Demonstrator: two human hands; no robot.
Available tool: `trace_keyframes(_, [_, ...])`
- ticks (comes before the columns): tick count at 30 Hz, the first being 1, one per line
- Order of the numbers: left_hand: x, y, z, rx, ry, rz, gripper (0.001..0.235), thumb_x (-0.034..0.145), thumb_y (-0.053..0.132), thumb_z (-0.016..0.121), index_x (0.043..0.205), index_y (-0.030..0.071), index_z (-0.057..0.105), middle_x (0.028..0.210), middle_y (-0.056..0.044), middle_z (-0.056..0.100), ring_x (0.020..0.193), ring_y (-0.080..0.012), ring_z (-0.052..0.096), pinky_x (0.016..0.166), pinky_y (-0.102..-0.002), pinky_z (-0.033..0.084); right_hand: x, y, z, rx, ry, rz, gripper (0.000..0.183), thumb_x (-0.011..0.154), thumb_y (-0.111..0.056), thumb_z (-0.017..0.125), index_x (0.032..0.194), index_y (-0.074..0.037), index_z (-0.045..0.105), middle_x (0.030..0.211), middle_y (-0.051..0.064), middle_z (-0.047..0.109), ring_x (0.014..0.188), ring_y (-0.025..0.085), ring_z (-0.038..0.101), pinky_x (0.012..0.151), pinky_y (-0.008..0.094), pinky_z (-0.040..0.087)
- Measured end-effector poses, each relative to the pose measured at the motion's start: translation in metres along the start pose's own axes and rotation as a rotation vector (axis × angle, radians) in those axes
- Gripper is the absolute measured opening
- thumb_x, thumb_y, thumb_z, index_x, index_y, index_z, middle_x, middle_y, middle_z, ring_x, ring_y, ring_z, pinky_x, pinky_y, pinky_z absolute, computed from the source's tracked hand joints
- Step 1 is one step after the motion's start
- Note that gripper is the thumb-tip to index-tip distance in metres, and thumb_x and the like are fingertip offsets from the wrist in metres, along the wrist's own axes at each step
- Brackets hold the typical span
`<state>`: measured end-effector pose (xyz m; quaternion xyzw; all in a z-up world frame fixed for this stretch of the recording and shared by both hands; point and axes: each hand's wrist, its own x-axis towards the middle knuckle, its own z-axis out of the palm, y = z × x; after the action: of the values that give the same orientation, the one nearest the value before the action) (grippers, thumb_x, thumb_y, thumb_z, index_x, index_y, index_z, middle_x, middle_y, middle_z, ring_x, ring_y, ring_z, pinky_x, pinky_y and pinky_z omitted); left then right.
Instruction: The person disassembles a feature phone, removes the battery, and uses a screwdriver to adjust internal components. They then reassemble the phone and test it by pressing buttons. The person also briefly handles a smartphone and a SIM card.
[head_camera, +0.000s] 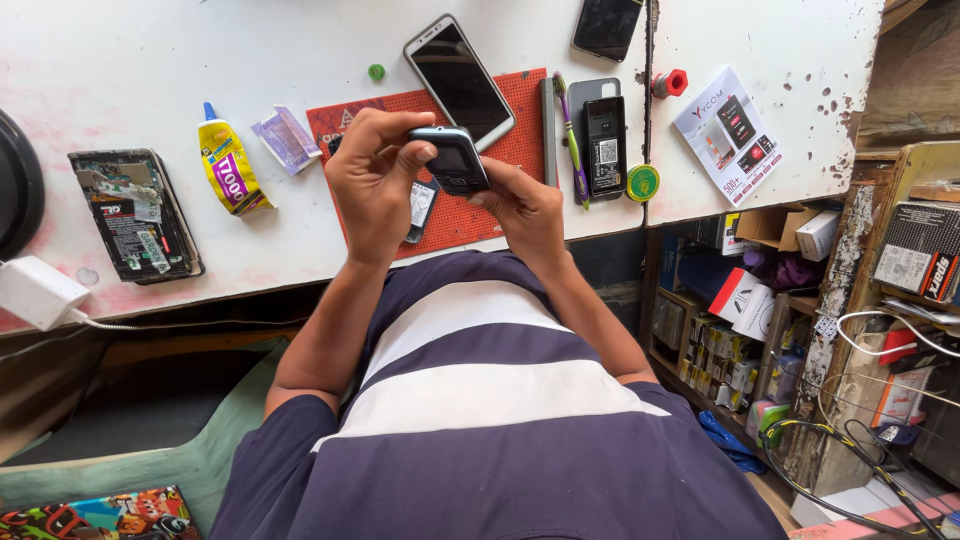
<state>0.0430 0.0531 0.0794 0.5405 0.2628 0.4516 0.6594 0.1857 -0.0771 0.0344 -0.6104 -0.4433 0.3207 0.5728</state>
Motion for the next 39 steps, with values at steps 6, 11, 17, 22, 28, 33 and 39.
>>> trace_keyframes(6, [0.002, -0.005, -0.002, 0.037, 0.042, -0.003, 0.02, 0.101, 0.005, 0.076, 0.119, -0.002, 0.071, 0.108, -0.002, 0.061, 0.098, -0.0081, 0.066, 0.087, -0.023, 0.06, 0.0, 0.003, 0.004, -0.051, 0.011, -0.045, 0.04, 0.1, 0.003, 0.075, 0.137, 0.001, 0.062, 0.12, 0.014, 0.075, 0.109, 0.02, 0.075, 0.094, 0.033, 0.066])
trace_keyframes(11, [-0.002, -0.006, 0.007, 0.16, 0.011, 0.003, 0.018, 0.099, 0.005, 0.078, 0.115, 0.0, 0.072, 0.106, -0.001, 0.063, 0.095, -0.0081, 0.067, 0.079, -0.022, 0.058, 0.003, 0.001, 0.018, -0.183, -0.026, -0.003, 0.059, 0.09, -0.009, 0.085, 0.132, -0.002, 0.044, 0.105, 0.011, 0.068, 0.089, 0.014, 0.072, 0.075, 0.027, 0.062])
trace_keyframes(17, [0.0, -0.009, 0.005, 0.364, 0.012, 0.042, 0.017, 0.099, 0.009, 0.079, 0.112, 0.001, 0.073, 0.099, -0.004, 0.067, 0.087, -0.0092, 0.069, 0.075, -0.023, 0.056, 0.009, 0.006, 0.026, -0.225, -0.045, 0.112, 0.049, 0.092, -0.009, 0.083, 0.124, -0.005, 0.046, 0.096, 0.007, 0.072, 0.083, 0.011, 0.072, 0.07, 0.028, 0.059])
trace_keyframes(22, [0.011, -0.017, -0.008, 0.428, 0.001, 0.017, 0.016, 0.095, 0.011, 0.081, 0.108, 0.002, 0.076, 0.096, -0.005, 0.071, 0.077, -0.0108, 0.068, 0.065, -0.025, 0.054, 0.012, 0.009, 0.016, 0.433, -0.171, 0.313, 0.055, 0.098, 0.004, 0.064, 0.146, 0.0, 0.038, 0.123, 0.014, 0.062, 0.109, 0.018, 0.068, 0.082, 0.037, 0.067])
trace_keyframes(28, [0.01, -0.024, -0.017, 0.39, -0.026, -0.007, 0.016, 0.095, 0.01, 0.083, 0.108, 0.003, 0.077, 0.1, -0.005, 0.074, 0.078, -0.0099, 0.071, 0.066, -0.024, 0.056, 0.006, 0.012, 0.009, 0.629, -0.241, 0.451, 0.057, 0.098, 0.009, 0.047, 0.153, 0.004, 0.035, 0.132, 0.022, 0.061, 0.112, 0.026, 0.07, 0.088, 0.044, 0.068])
trace_keyframes(33, [0.006, -0.023, -0.018, 0.38, -0.034, -0.018, 0.016, 0.094, 0.01, 0.083, 0.107, 0.003, 0.076, 0.102, -0.005, 0.074, 0.08, -0.0103, 0.072, 0.067, -0.024, 0.058, 0.005, 0.013, 0.011, 0.634, -0.218, 0.443, 0.051, 0.098, 0.008, 0.049, 0.148, 0.005, 0.04, 0.127, 0.021, 0.063, 0.106, 0.025, 0.072, 0.083, 0.044, 0.069])
trace_keyframes(39, [-0.003, -0.026, -0.018, 0.309, -0.059, -0.004, 0.023, 0.096, 0.009, 0.082, 0.117, 0.004, 0.074, 0.107, -0.007, 0.074, 0.086, -0.0115, 0.071, 0.072, -0.025, 0.059, 0.003, 0.011, 0.014, 0.627, -0.152, 0.415, 0.042, 0.098, 0.007, 0.05, 0.141, 0.006, 0.046, 0.12, 0.022, 0.067, 0.1, 0.026, 0.074, 0.078, 0.045, 0.069])
